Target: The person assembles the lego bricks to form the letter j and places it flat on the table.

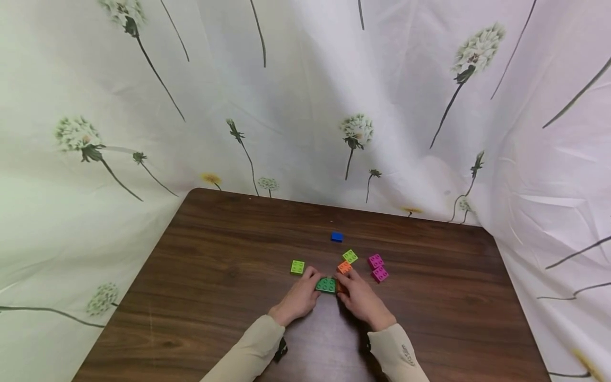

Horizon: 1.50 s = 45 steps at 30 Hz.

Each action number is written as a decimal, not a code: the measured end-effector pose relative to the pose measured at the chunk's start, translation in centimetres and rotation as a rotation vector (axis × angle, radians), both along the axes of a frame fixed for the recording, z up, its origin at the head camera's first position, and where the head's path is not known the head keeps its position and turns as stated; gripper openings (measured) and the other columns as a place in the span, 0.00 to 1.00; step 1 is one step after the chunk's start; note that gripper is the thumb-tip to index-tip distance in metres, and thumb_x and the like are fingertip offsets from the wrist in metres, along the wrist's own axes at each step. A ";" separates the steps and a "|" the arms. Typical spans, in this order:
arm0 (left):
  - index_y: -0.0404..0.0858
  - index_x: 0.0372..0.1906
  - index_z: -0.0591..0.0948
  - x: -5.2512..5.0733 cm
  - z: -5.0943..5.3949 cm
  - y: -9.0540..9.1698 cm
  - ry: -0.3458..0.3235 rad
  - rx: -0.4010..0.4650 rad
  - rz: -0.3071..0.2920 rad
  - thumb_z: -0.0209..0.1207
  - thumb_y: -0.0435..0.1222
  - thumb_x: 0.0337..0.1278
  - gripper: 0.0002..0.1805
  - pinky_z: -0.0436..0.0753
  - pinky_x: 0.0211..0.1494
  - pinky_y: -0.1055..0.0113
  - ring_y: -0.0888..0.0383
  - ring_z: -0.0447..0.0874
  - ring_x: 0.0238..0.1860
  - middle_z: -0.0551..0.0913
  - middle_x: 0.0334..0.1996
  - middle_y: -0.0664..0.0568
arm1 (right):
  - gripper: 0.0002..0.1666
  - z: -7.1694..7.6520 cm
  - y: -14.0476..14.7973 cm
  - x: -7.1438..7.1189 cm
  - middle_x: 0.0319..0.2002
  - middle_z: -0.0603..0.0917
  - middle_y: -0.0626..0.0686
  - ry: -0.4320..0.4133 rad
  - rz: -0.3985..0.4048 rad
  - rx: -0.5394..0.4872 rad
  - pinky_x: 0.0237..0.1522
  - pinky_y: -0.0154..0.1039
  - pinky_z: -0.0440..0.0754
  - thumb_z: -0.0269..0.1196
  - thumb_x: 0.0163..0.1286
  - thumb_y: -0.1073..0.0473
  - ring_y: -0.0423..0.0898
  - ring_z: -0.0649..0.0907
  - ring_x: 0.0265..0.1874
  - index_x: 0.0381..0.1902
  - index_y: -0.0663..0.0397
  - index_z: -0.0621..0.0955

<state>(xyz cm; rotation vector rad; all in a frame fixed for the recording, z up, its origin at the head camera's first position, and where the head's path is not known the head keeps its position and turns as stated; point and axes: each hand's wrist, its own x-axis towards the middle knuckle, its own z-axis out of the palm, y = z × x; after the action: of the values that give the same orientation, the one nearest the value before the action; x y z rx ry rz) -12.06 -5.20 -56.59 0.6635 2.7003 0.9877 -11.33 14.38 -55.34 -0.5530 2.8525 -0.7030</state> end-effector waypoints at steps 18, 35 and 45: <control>0.36 0.61 0.74 0.0 0.1 0.0 -0.012 -0.015 0.009 0.57 0.28 0.62 0.22 0.78 0.56 0.59 0.56 0.77 0.50 0.69 0.51 0.51 | 0.24 0.9 -1.0 -0.3 0.43 0.75 0.55 0.072 0.064 0.121 0.38 0.44 0.79 0.64 0.65 0.61 0.45 0.77 0.35 0.59 0.54 0.77; 0.34 0.60 0.74 0.1 -0.2 0.0 0.010 0.001 0.009 0.57 0.26 0.61 0.22 0.78 0.57 0.57 0.54 0.78 0.52 0.69 0.51 0.49 | 0.28 -0.2 -0.7 0.0 0.50 0.76 0.53 0.037 0.009 -0.005 0.37 0.38 0.74 0.61 0.70 0.50 0.41 0.74 0.34 0.65 0.54 0.74; 0.35 0.60 0.75 0.1 -0.6 0.0 0.031 0.008 0.003 0.57 0.27 0.61 0.21 0.78 0.54 0.60 0.55 0.78 0.49 0.69 0.50 0.50 | 0.25 -0.6 -0.5 -0.1 0.50 0.80 0.54 -0.023 -0.046 -0.109 0.46 0.48 0.78 0.68 0.62 0.58 0.48 0.80 0.46 0.57 0.55 0.76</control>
<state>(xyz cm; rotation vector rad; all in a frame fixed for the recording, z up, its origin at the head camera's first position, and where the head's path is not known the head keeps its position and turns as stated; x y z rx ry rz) -11.95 -5.20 -57.24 0.6819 2.7263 0.9970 -11.42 13.86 -55.98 -0.4920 2.8273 -0.8716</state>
